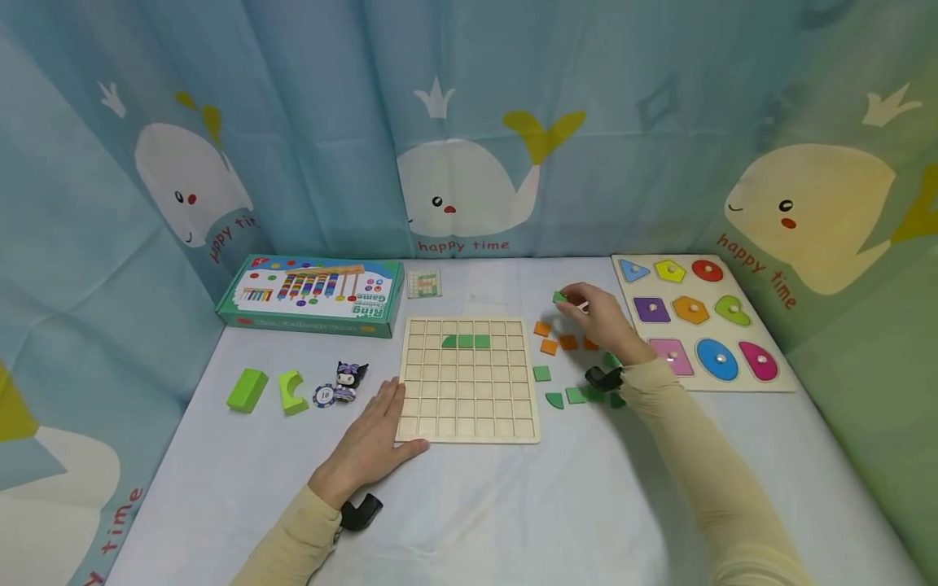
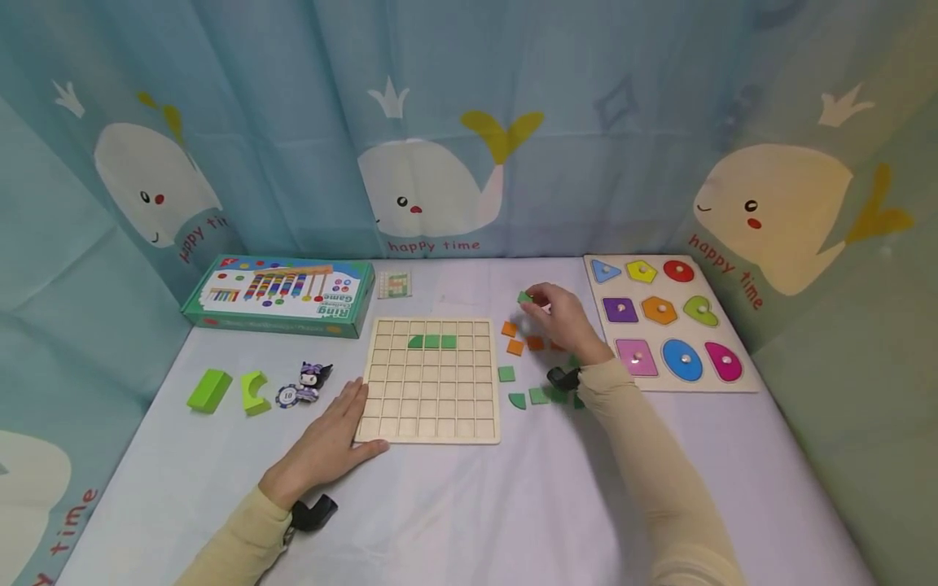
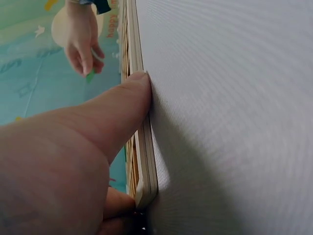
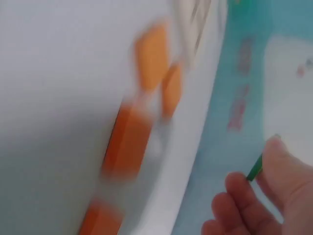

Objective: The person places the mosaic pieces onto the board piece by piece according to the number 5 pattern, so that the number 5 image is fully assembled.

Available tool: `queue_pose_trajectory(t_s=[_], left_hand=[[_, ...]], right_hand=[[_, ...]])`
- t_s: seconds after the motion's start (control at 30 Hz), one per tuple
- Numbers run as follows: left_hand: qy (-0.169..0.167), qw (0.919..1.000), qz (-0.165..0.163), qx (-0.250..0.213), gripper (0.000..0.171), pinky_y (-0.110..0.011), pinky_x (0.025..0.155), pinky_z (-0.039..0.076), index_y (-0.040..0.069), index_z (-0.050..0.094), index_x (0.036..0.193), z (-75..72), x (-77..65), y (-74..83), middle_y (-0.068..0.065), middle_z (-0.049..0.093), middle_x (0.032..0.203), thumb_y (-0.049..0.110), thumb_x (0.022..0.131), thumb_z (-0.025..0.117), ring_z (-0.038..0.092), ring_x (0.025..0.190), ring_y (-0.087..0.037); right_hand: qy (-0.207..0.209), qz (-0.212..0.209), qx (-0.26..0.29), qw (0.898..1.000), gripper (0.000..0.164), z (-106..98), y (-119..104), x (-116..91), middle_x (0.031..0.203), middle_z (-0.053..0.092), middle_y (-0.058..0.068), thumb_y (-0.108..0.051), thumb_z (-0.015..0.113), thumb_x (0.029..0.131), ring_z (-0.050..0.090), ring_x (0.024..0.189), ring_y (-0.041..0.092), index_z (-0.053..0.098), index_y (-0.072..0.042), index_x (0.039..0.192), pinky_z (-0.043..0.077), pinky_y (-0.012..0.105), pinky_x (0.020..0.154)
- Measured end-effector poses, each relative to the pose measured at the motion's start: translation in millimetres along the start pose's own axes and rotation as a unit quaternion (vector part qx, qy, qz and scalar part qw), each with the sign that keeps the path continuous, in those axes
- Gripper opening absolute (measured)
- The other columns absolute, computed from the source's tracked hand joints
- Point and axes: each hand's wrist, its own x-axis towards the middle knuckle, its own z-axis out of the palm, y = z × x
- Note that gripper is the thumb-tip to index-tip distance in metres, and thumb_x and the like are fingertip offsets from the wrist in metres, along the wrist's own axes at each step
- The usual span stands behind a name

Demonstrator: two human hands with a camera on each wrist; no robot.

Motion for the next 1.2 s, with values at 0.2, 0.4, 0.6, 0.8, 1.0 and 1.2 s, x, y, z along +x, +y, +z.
queue_pose_trajectory(t_s=[0.2, 0.4, 0.6, 0.8, 1.0, 1.2], left_hand=[[0.002, 1.0000, 0.002, 0.000, 0.097, -0.046, 0.115, 0.019, -0.015, 0.022, 0.147, -0.1, 0.2, -0.2, -0.029, 0.018, 0.155, 0.047, 0.089, 0.069, 0.014, 0.144, -0.038], [0.000, 1.0000, -0.003, 0.000, 0.097, -0.047, 0.115, 0.020, -0.015, 0.022, 0.147, -0.7, -0.6, 1.8, -0.028, 0.018, 0.155, 0.047, 0.089, 0.069, 0.014, 0.144, -0.038], [-0.003, 1.0000, -0.006, 0.004, 0.097, -0.048, 0.115, 0.020, -0.014, 0.021, 0.148, -1.1, 0.3, 1.5, -0.027, 0.018, 0.156, 0.047, 0.089, 0.069, 0.014, 0.145, -0.038], [-0.008, 0.9999, -0.010, 0.001, 0.097, -0.048, 0.115, 0.019, -0.014, 0.021, 0.148, -0.8, 1.3, 1.0, -0.026, 0.017, 0.157, 0.047, 0.089, 0.068, 0.012, 0.145, -0.037], [-0.007, 0.9999, -0.007, 0.005, 0.098, -0.048, 0.115, 0.020, -0.014, 0.020, 0.148, -1.5, 1.3, 0.3, -0.027, 0.016, 0.157, 0.048, 0.089, 0.068, 0.012, 0.145, -0.037], [-0.008, 0.9999, -0.009, 0.001, 0.098, -0.049, 0.115, 0.020, -0.014, 0.021, 0.148, -0.2, 0.7, 1.2, -0.027, 0.017, 0.157, 0.047, 0.089, 0.069, 0.012, 0.145, -0.038]], right_hand=[[-0.051, -0.040, 0.035, 0.997, 0.030, 28.4, -34.7, 3.5, 0.107, 0.065, 0.015, -0.015, 0.067, 0.094, 0.061, 0.093, 0.029, 0.065, 0.003, 0.118, 0.052, 0.043, 0.081], [-0.086, -0.046, 0.011, 0.995, 0.028, 51.1, -55.7, 4.3, 0.106, 0.067, 0.015, -0.015, 0.071, 0.092, 0.063, 0.093, 0.027, 0.069, 0.003, 0.113, 0.053, 0.042, 0.080], [-0.101, -0.041, -0.052, 0.993, 0.024, 65.3, -66.5, 9.4, 0.095, 0.068, 0.009, -0.018, 0.077, 0.086, 0.060, 0.084, 0.023, 0.074, 0.000, 0.102, 0.051, 0.039, 0.075], [-0.117, -0.041, -0.089, 0.988, 0.024, 72.4, -71.0, 9.6, 0.091, 0.067, 0.009, -0.016, 0.078, 0.085, 0.059, 0.083, 0.022, 0.072, 0.001, 0.101, 0.051, 0.037, 0.075], [-0.111, -0.041, -0.098, 0.988, 0.018, 73.8, -73.2, 8.5, 0.087, 0.063, 0.007, -0.014, 0.079, 0.084, 0.057, 0.081, 0.022, 0.070, -0.002, 0.093, 0.050, 0.037, 0.073], [-0.110, -0.074, -0.120, 0.984, 0.014, 74.9, -70.2, 6.2, 0.088, 0.062, 0.006, -0.014, 0.080, 0.083, 0.056, 0.082, 0.023, 0.072, -0.004, 0.088, 0.050, 0.035, 0.072]])
